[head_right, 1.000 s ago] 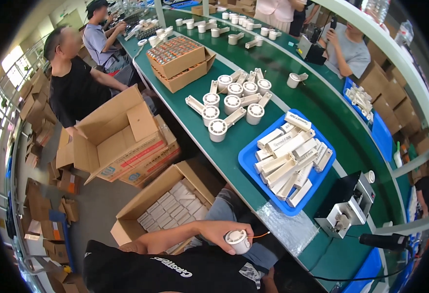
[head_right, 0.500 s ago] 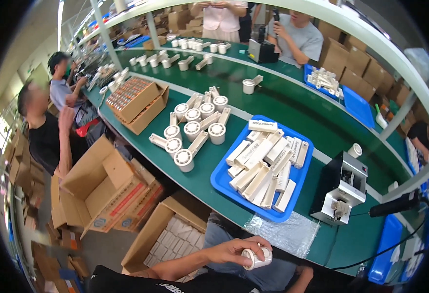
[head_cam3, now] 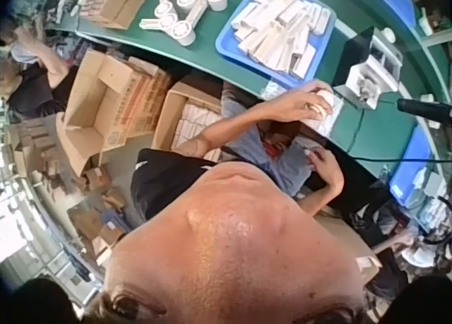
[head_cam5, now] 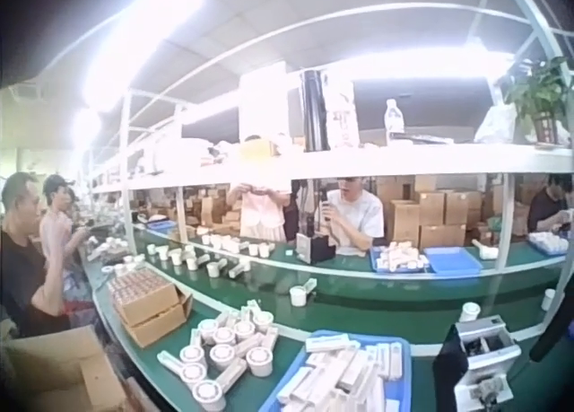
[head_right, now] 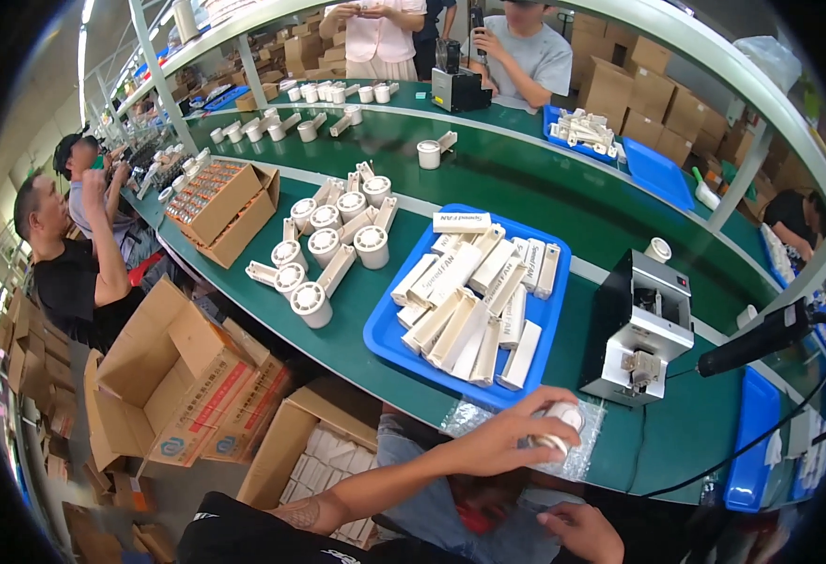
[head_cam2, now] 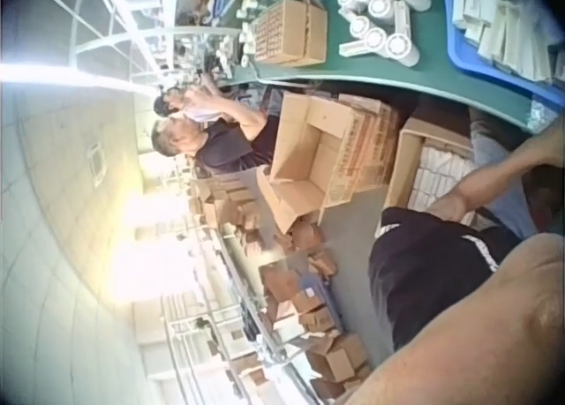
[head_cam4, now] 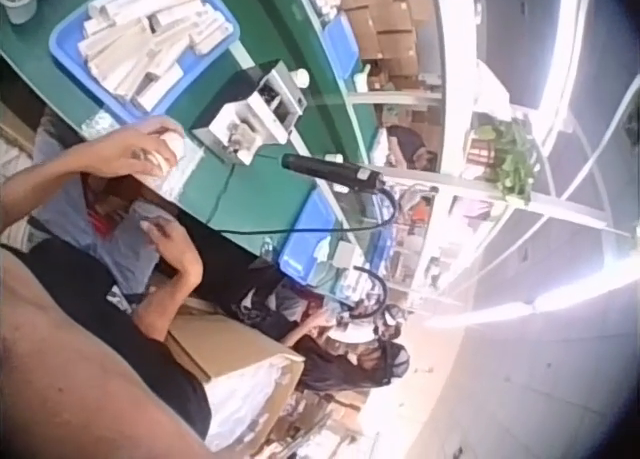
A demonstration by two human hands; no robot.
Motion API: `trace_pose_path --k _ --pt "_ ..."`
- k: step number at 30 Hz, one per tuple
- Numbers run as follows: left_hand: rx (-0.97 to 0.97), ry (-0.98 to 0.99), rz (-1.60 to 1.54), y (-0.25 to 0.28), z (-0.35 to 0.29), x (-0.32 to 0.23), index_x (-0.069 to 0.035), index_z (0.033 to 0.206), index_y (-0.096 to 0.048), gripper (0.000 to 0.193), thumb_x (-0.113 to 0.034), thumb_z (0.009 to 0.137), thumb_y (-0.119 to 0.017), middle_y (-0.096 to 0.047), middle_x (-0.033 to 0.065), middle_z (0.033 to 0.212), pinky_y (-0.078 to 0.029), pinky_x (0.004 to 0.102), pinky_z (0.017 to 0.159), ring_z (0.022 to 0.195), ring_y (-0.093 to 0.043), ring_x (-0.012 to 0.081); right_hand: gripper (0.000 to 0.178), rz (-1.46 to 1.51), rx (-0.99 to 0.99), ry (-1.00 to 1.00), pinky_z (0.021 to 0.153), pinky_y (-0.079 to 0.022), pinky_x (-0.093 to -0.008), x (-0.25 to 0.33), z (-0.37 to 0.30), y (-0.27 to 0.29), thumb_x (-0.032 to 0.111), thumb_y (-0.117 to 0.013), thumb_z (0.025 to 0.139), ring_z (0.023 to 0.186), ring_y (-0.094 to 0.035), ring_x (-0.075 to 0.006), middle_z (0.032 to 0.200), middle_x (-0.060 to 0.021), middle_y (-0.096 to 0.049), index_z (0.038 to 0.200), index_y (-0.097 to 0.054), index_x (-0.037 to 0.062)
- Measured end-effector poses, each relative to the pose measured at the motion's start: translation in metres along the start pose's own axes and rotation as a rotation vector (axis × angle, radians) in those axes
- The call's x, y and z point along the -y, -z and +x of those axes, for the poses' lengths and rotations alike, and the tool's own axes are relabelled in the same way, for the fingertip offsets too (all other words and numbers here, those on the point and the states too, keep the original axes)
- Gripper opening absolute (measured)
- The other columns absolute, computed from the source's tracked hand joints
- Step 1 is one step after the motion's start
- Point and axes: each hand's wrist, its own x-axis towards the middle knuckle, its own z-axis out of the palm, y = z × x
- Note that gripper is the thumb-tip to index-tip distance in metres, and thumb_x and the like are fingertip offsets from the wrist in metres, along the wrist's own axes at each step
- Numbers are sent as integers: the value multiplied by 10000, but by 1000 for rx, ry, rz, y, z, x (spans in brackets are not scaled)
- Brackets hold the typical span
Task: The person assembles cooling fans by mounting parts into a plastic housing, using an electric screwdriver.
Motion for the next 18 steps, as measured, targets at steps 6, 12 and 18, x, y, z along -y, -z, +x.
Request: trace_pose_path --k 6,12,18 --pt "-120 9 73 -40 -3 10 -115 1229 -746 249 -142 981 -744 -460 160 1488 -436 393 1118 1372 -517 337 328 241 184 680 948 -602 -345 23 -61 42 56 -748 965 1040 -763 -217 1153 -167 -780 1257 -692 -83" --pt "-65 70 125 -61 6 24 -135 1166 -780 260 -108 910 -811 -489 150 1468 -475 374 1085 1349 -542 313 475 301 249 898 983 -595 -409 1 -74 54 173 -790 915 1068 -766 -330 1181 -254 -758 1266 -670 -125" --pt "-93 56 151 -44 8 21 -121 1106 -807 279 -60 834 -813 -542 160 1442 -472 418 1109 1305 -584 350 289 631 -84 983 942 -557 -344 2 -41 53 144 -621 1047 1004 -706 -207 1091 -149 -730 1221 -677 -81"
